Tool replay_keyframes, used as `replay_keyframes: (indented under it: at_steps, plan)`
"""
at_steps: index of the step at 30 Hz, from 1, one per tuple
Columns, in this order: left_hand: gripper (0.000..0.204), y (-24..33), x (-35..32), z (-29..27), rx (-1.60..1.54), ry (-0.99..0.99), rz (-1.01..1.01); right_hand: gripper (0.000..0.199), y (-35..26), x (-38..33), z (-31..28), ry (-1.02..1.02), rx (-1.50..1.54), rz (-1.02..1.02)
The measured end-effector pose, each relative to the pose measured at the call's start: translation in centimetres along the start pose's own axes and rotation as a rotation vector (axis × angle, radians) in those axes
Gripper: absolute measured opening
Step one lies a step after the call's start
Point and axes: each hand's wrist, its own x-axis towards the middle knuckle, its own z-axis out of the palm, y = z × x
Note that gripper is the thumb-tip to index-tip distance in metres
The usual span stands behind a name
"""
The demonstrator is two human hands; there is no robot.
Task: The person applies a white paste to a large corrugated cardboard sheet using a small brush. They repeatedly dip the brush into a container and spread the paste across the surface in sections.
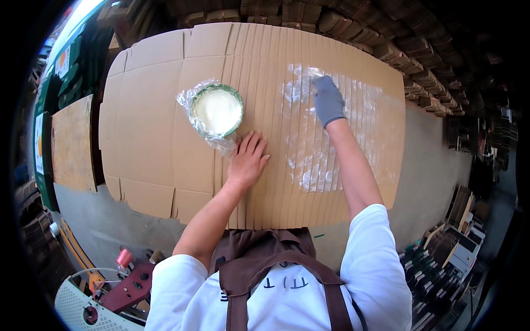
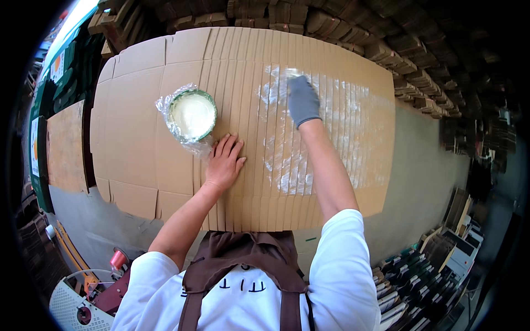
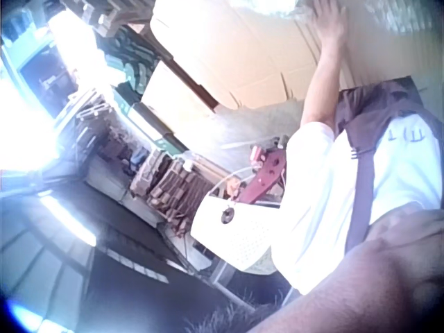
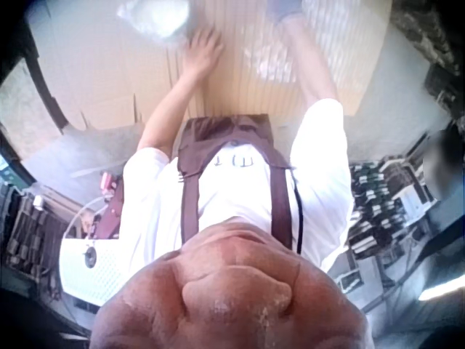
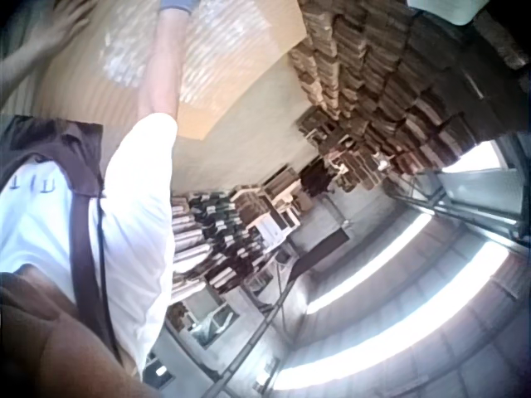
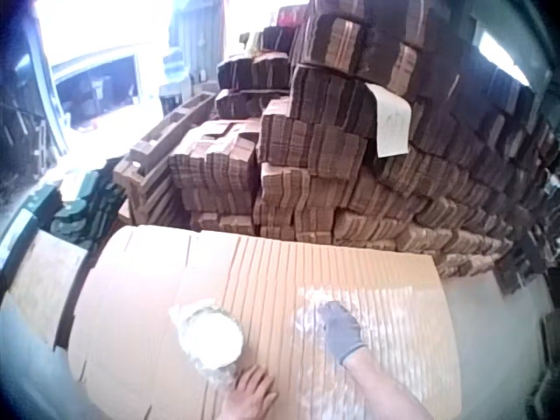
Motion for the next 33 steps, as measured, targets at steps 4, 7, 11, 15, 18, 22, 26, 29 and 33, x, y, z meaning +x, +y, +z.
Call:
replay_keyframes:
  at_steps: [4,7,11,15,18,22,26,29,33]
  plan:
    - [0.051,-0.1,0.4,-0.1,0.006,0.003,0.001,0.024,-3.7,1.7,0.3,0.062,0.038,-0.070]
    - [0.051,0.1,0.0,-0.3,-0.005,-0.019,-0.014,0.025,-7.4,1.2,0.7,0.021,0.061,-0.124]
    - [0.051,0.0,0.0,-0.3,-0.009,-0.010,0.003,0.023,-2.3,2.8,-0.3,0.026,0.034,0.111]
    - [0.048,0.0,0.0,0.0,-0.009,-0.004,0.000,0.021,-4.8,-1.3,0.5,0.048,0.109,-0.070]
    - [0.048,0.2,0.1,-0.4,-0.018,0.008,0.017,0.023,-5.8,-3.9,1.7,0.018,0.143,-0.148]
    - [0.049,0.0,0.3,-0.3,-0.008,0.006,0.011,0.022,-3.0,-1.6,-0.9,0.018,0.040,0.120]
    - [0.049,-0.1,-0.6,0.2,-0.024,0.003,0.001,0.019,-6.5,-5.3,0.2,-0.068,0.074,-0.034]
    - [0.049,-0.1,-0.4,0.3,-0.019,0.031,0.021,0.024,-3.7,-3.1,-0.8,-0.025,0.003,0.057]
    - [0.049,-0.3,-0.1,0.3,-0.023,0.050,0.008,0.022,-6.2,-6.4,0.4,-0.051,0.017,-0.129]
